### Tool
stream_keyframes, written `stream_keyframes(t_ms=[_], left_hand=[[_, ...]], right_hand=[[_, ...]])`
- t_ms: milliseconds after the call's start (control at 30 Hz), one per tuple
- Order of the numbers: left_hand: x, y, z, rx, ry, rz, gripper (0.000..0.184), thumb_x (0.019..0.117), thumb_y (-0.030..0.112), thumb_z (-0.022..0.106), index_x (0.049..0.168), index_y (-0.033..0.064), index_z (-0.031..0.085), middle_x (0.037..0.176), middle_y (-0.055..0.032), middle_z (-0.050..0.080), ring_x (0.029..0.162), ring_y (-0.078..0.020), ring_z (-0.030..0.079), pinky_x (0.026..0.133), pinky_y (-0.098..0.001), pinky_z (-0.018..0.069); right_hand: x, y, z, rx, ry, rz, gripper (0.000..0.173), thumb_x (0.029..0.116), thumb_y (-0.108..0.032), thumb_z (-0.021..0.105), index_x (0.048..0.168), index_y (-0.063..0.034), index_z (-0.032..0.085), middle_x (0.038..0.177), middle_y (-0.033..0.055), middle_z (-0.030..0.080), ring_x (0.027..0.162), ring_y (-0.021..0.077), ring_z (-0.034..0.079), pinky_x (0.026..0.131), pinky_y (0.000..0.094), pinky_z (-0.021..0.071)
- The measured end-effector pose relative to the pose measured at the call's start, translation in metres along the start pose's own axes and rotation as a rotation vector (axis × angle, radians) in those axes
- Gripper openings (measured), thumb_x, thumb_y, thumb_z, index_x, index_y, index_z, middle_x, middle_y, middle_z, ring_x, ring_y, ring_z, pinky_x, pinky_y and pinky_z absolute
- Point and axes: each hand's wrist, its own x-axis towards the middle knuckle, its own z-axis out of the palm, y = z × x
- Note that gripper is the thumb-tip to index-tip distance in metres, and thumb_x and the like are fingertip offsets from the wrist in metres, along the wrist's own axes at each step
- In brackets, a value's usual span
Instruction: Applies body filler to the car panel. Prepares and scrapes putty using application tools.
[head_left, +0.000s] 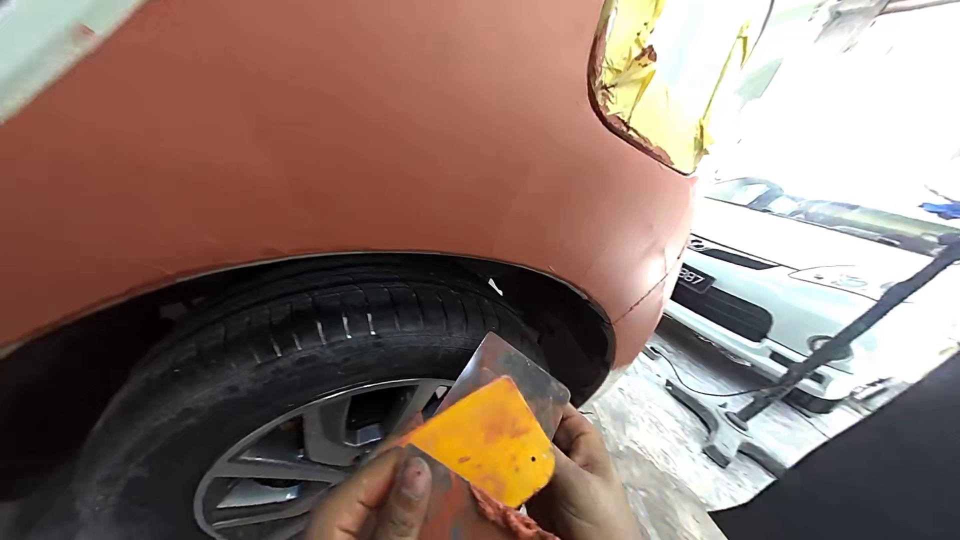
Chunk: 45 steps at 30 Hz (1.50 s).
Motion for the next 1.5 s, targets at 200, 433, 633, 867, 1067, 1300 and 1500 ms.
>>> stream_keyframes(t_ms=[200,433,633,867,1067,1300,1500], left_hand=[[-0.006,0.0,0.007,-0.091,0.134,0.025,0.027,0.1096,0.012,0.044,0.1,0.0064,0.068,0.086,0.0041,0.069,0.08,-0.0039,0.066,0.076,-0.0259,0.0582],[-0.006,0.005,0.006,0.015,0.161,0.088,0.026,0.1091,0.016,0.047,0.097,0.0046,0.067,0.084,0.0027,0.066,0.076,-0.0029,0.064,0.071,-0.0231,0.056],[-0.004,0.006,0.008,0.075,0.129,0.111,0.025,0.1079,0.019,0.051,0.098,0.0043,0.068,0.09,0.0034,0.067,0.084,-0.001,0.064,0.078,-0.0218,0.0552],[-0.004,0.006,0.009,0.153,0.154,0.091,0.024,0.1071,0.017,0.052,0.097,0.0024,0.069,0.091,0.0018,0.068,0.084,-0.0003,0.064,0.077,-0.0207,0.0558],[-0.008,-0.001,0.012,0.196,0.077,0.097,0.026,0.1067,0.019,0.054,0.094,0.0022,0.069,0.089,0.0012,0.069,0.083,-0.001,0.064,0.077,-0.0218,0.0558],[-0.003,0.002,0.014,0.079,0.163,0.059,0.022,0.1057,0.011,0.053,0.094,0.0003,0.069,0.083,0.0007,0.067,0.076,-0.0022,0.063,0.07,-0.0216,0.0553],[-0.003,0.0,0.012,0.053,0.131,0.06,0.028,0.1061,0.015,0.054,0.09,-0.0028,0.068,0.081,-0.0037,0.065,0.076,-0.005,0.062,0.071,-0.0242,0.0536]], right_hand=[[-0.01,-0.005,0.017,0.198,-0.035,0.192,0.032,0.1087,-0.004,0.034,0.102,-0.0063,0.065,0.085,0.0052,0.078,0.077,0.0105,0.076,0.074,0.0284,0.0636],[-0.001,0.022,-0.018,-0.337,-0.055,-0.468,0.054,0.098,-0.05,0.062,0.138,-0.0174,0.046,0.128,-0.0061,0.059,0.109,0.0057,0.063,0.082,0.0237,0.0587],[0.003,0.003,-0.015,-0.469,-0.252,-0.452,0.021,0.0956,-0.035,0.072,0.104,-0.0158,0.073,0.107,-0.0029,0.059,0.084,-0.0006,0.057,0.065,0.0134,0.0495],[-0.008,-0.004,-0.005,-0.227,-0.367,-0.182,0.019,0.1029,-0.022,0.06,0.11,-0.0079,0.07,0.089,-0.0016,0.075,0.072,0.0046,0.069,0.066,0.0239,0.0606],[-0.013,-0.003,0.0,-0.117,-0.383,-0.103,0.014,0.0961,-0.002,0.067,0.11,-0.0048,0.07,0.098,0.0014,0.078,0.085,0.006,0.074,0.079,0.0256,0.0622],[-0.017,-0.002,0.0,-0.247,-0.391,-0.143,0.019,0.1016,-0.008,0.06,0.118,-0.0156,0.068,0.104,-0.0098,0.076,0.092,0.0013,0.071,0.084,0.0237,0.0608],[-0.014,0.003,-0.004,-0.25,-0.345,-0.174,0.021,0.1034,-0.008,0.057,0.115,-0.0222,0.068,0.103,-0.0136,0.076,0.091,-0.0003,0.072,0.084,0.0215,0.0603]])
